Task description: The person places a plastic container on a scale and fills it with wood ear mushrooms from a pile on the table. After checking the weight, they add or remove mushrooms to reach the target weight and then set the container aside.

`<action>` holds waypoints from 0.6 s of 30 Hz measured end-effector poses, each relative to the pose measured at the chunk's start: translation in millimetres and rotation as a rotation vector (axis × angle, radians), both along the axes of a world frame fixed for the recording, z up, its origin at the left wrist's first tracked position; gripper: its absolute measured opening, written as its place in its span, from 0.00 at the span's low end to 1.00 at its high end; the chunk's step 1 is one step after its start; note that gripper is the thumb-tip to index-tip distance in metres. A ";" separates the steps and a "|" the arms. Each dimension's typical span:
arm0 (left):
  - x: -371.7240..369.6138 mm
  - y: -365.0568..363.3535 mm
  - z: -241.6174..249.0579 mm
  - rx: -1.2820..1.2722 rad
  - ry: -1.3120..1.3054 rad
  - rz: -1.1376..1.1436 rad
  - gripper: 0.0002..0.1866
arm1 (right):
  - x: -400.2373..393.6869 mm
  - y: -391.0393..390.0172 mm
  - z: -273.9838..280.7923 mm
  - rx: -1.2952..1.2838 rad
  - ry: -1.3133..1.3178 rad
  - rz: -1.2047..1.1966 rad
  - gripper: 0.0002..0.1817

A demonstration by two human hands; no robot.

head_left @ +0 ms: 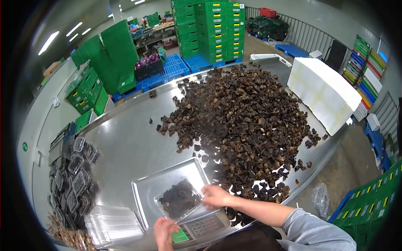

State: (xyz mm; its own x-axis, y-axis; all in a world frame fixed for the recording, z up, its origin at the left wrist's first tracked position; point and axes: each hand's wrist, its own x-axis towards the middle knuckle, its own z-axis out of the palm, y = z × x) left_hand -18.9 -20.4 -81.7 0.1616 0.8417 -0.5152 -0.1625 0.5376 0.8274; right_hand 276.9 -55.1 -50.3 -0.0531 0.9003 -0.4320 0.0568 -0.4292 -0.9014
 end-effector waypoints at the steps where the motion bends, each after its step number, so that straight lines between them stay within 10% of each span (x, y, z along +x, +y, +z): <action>1: 1.7 -0.2 0.6 0.001 -0.034 -0.013 0.04 | -2.7 1.9 -0.7 -0.031 0.011 -0.041 0.19; 6: -9.9 -0.4 26.1 0.071 -0.310 -0.032 0.06 | -5.8 2.7 -6.5 -0.081 0.167 -0.089 0.21; 8: -44.9 28.2 26.6 -0.240 0.133 0.058 0.19 | -9.7 -2.7 9.6 0.173 0.273 -0.048 0.22; 10: -96.5 61.5 42.1 0.371 -0.422 0.384 0.08 | -1.6 -1.6 21.4 0.170 0.253 -0.041 0.24; 14: -163.8 105.1 112.1 0.625 -0.191 0.616 0.14 | 12.9 -8.7 19.3 0.109 0.291 -0.111 0.19; 17: -165.8 100.5 123.2 0.658 0.144 0.775 0.26 | 10.2 -21.9 1.4 0.084 0.292 -0.056 0.18; 18: -201.9 99.9 86.8 0.867 0.957 0.582 0.27 | 9.8 -26.5 -0.9 0.087 0.295 -0.060 0.18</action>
